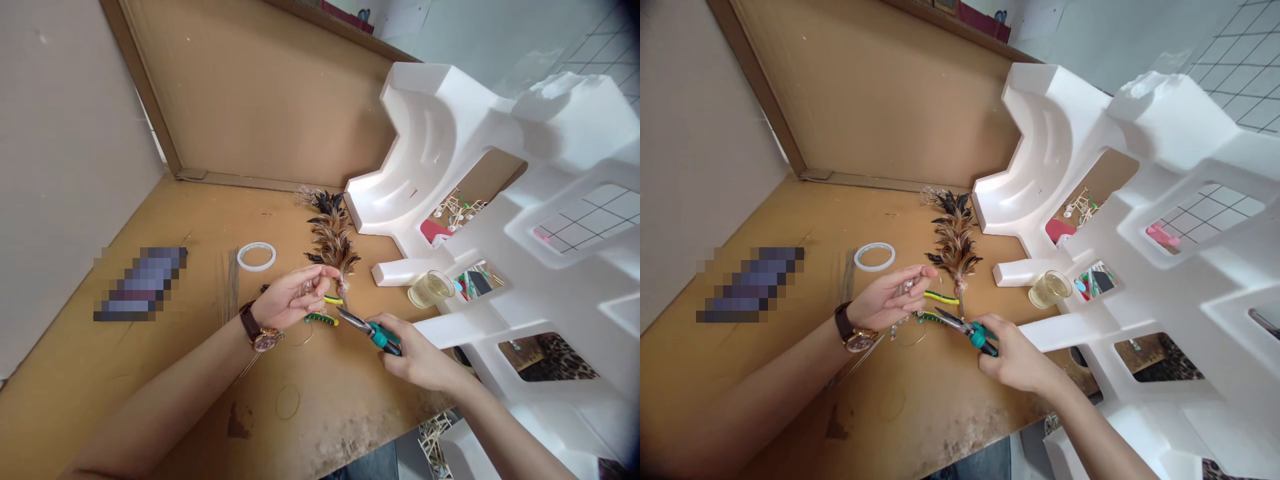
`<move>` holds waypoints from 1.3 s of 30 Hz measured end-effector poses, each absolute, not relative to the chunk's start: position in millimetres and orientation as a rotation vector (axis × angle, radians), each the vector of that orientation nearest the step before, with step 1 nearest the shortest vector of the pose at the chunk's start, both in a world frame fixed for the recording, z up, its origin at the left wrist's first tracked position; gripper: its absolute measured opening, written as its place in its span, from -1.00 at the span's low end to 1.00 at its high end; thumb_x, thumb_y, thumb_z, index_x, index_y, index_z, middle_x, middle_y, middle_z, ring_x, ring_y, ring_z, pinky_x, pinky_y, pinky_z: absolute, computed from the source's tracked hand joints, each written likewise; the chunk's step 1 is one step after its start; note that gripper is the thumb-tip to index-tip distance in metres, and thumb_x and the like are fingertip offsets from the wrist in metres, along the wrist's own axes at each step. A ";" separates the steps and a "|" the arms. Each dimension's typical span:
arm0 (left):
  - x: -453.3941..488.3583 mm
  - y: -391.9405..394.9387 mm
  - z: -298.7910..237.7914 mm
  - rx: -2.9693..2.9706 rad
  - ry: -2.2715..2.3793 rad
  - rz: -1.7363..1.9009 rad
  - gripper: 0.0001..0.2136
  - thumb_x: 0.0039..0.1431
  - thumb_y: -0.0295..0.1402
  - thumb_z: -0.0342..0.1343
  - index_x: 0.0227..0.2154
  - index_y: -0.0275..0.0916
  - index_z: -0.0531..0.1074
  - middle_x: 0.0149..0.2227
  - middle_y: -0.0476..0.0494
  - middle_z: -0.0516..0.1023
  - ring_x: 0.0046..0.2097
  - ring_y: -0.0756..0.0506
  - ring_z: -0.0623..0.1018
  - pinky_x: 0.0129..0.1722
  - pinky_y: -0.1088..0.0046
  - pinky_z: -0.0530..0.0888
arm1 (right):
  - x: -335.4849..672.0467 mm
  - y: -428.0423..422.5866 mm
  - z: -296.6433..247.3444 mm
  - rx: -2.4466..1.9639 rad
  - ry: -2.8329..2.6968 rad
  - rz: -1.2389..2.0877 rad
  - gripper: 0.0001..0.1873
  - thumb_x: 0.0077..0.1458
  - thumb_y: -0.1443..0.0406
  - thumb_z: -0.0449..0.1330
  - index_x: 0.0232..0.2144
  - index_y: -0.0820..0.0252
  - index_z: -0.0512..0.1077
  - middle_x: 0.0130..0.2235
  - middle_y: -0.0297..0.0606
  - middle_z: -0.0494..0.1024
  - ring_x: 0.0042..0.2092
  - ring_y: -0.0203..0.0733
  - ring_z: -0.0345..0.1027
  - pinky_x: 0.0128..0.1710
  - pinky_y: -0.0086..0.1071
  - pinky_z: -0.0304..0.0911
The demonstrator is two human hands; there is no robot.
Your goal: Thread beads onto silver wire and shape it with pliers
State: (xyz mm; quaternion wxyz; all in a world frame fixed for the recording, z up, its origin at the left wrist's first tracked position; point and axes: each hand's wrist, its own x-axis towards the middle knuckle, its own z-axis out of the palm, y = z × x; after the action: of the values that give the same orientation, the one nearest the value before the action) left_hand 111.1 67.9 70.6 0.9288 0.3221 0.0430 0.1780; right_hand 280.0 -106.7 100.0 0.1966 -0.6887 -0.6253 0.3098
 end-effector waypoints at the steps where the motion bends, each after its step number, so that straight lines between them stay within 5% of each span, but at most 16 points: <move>1: 111.7 69.2 70.0 0.668 0.094 0.419 -0.74 0.22 -0.47 -0.17 -0.28 -0.38 0.45 -0.56 0.03 0.34 -0.72 0.20 0.15 -0.56 0.61 0.30 | 280.7 -108.1 95.0 -1.958 -1.753 0.844 -0.58 -0.24 0.51 0.01 -0.23 0.19 0.28 -0.37 -0.36 0.33 -0.40 -0.29 0.18 -0.40 -0.46 0.08; 4: 114.0 71.6 68.4 0.686 0.122 0.519 -0.78 0.18 -0.45 -0.09 -0.28 -0.38 0.46 -0.49 -0.08 0.42 -0.49 0.06 0.42 -0.38 0.50 0.38 | 277.3 -113.0 73.9 -2.120 -1.856 0.698 -0.64 -0.20 0.46 0.05 -0.25 0.20 0.31 -0.34 -0.29 0.36 -0.33 -0.21 0.22 -0.32 -0.38 0.10; 8: 117.0 69.6 67.1 0.678 0.123 0.514 -0.81 0.14 -0.45 -0.04 -0.31 -0.40 0.46 -0.37 -0.19 0.49 -0.31 -0.07 0.50 -0.24 0.39 0.40 | 257.2 -116.0 44.4 -2.202 -2.112 0.437 -0.68 -0.09 0.29 0.13 -0.21 0.20 0.34 -0.23 -0.15 0.36 -0.18 -0.04 0.19 -0.19 -0.24 0.06; 14: 119.7 66.3 65.5 0.602 0.130 0.476 -0.81 0.16 -0.46 -0.06 -0.34 -0.40 0.45 -0.36 -0.20 0.51 -0.28 -0.07 0.51 -0.17 0.36 0.40 | 227.9 -105.6 23.9 -2.064 -2.200 0.392 -0.53 -0.01 0.24 0.11 0.00 0.13 0.22 -0.15 -0.13 0.34 -0.09 0.00 0.14 -0.15 -0.19 0.04; 24: 120.3 63.7 60.9 0.535 0.084 0.353 -0.77 0.21 -0.44 -0.13 -0.29 -0.40 0.43 -0.34 -0.17 0.50 -0.30 -0.05 0.51 -0.19 0.38 0.40 | 222.3 -93.0 8.5 -1.769 -2.012 0.453 -0.61 0.04 0.22 0.13 -0.04 0.10 0.31 -0.07 -0.13 0.37 0.00 0.00 0.13 0.02 -0.07 0.01; 31: 123.2 60.2 56.5 0.620 0.089 0.368 -0.75 0.22 -0.42 -0.16 -0.30 -0.40 0.42 -0.40 -0.17 0.47 -0.34 -0.03 0.48 -0.26 0.41 0.39 | 234.7 -61.2 29.2 -1.253 -0.695 0.963 -0.71 0.13 0.13 0.01 -0.20 0.14 0.39 -0.32 -0.25 0.47 -0.35 -0.24 0.35 -0.36 -0.35 0.28; 39: 124.3 57.1 42.3 0.903 0.238 0.503 -0.82 0.15 -0.37 -0.01 -0.26 -0.34 0.41 -0.26 -0.21 0.49 -0.19 -0.09 0.47 -0.16 0.35 0.38 | 239.3 -30.3 17.8 -1.048 -0.458 1.003 -0.80 -0.12 0.21 0.28 -0.41 0.18 0.45 -0.54 -0.43 0.41 -0.56 -0.41 0.24 -0.52 -0.49 0.23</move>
State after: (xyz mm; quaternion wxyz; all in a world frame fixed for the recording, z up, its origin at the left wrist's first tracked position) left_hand 124.3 57.1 42.3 0.8626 0.4307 0.1133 0.2400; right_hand 239.3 -30.3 17.8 0.7244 -0.4750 -0.2076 0.4545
